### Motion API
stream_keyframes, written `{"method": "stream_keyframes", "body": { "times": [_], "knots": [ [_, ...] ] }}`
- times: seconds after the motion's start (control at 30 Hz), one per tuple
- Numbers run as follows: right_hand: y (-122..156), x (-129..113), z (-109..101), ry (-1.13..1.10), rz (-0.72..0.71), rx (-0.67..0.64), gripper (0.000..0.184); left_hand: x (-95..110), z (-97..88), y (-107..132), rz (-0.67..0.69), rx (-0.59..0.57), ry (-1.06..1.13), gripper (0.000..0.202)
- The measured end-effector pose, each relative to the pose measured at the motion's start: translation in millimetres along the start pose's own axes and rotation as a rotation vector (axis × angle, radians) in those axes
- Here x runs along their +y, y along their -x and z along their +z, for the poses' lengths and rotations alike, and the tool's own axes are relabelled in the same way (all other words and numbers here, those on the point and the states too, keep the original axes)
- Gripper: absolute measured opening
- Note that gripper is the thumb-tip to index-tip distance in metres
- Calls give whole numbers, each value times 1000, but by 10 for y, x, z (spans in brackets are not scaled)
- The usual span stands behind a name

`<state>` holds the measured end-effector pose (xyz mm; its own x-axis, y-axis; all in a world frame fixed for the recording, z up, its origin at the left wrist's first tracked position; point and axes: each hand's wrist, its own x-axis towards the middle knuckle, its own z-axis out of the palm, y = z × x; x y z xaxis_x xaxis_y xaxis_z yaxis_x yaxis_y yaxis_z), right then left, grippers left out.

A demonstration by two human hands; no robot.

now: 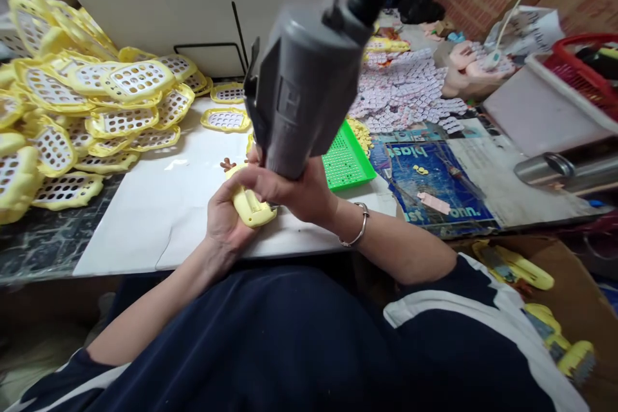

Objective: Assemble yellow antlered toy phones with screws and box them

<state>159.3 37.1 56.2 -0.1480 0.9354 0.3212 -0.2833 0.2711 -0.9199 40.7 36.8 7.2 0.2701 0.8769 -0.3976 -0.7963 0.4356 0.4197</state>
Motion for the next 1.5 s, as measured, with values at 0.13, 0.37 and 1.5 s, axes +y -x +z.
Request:
{"method": "stream_keyframes", "body": {
  "times": [0.13, 0.37, 1.5],
  "knots": [
    [-143, -219, -63, -215, -90, -136, 29, 4, 28, 16, -14, 70, -37, 21],
    [-687, -143, -539, 52, -349, 391, 39, 11, 71, 52, -43, 135, -84, 24],
    [-772, -102, -441, -19, -349, 343, 28, 7, 74, 39, -35, 139, -42, 25]
  ]
}}
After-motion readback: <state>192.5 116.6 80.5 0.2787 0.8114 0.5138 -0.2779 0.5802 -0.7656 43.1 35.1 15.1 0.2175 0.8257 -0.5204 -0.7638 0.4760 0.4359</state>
